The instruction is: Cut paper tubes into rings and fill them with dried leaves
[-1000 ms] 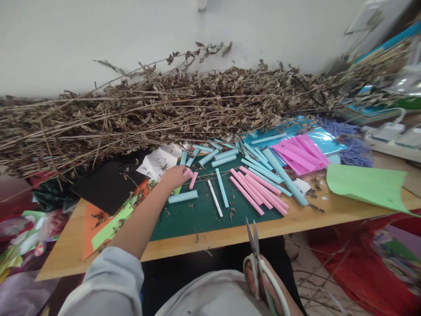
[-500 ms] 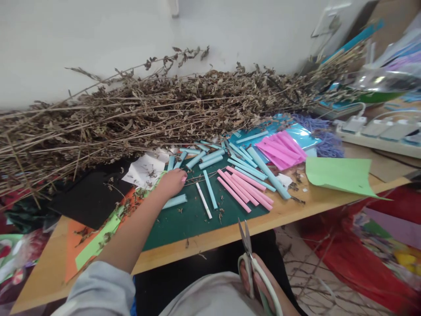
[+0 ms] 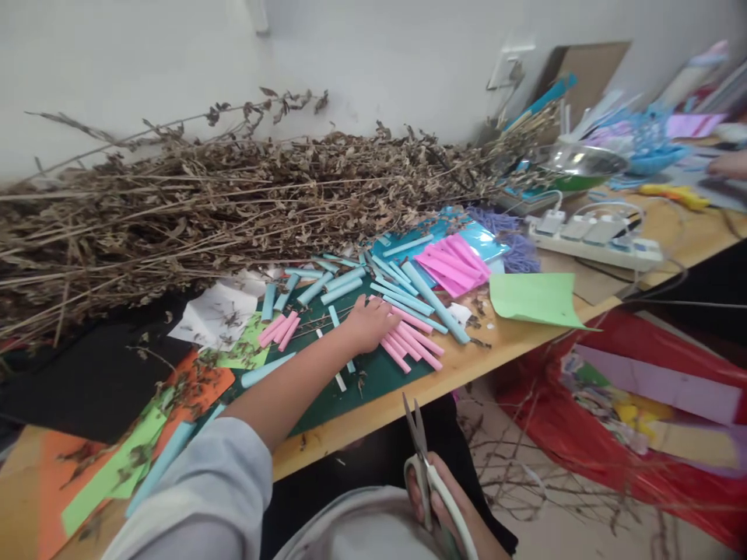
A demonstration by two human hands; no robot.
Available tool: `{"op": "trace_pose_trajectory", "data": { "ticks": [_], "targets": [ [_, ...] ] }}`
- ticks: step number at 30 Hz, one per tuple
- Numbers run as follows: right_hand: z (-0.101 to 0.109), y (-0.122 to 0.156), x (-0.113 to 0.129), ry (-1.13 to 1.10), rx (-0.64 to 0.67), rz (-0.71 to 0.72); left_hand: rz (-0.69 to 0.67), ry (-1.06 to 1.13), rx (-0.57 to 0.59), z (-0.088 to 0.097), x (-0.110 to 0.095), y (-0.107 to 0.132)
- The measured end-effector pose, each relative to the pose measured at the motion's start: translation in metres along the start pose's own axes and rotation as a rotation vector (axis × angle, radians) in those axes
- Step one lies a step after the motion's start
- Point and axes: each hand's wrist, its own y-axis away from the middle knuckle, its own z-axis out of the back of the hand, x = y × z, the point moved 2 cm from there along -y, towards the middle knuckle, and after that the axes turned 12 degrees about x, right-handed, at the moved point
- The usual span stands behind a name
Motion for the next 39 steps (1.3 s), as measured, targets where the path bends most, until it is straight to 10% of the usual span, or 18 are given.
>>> {"op": "trace_pose_trajectory", "data": {
  "ticks": [13,27,33,39],
  "targets": [
    [0.001,0.000,0.008,0.012,-0.017,-0.018,-0.094,0.024,-0.095,-0.008,-0.014,0.023],
    [0.000,-0.005,0.007,0.082,-0.065,-0.033,0.176,0.264,-0.032,-0.017,0.017,0.062],
    [-0.009,-0.014,0.010,0.288,-0.021,-0.059,0.285,0.888,-0.188,-0.010,-0.007,0.114],
    [-0.016,-0.026,0.005,0.560,0.024,-0.115,0.258,1.518,-0.053,-0.035,-0.023,0.150]
  ]
}}
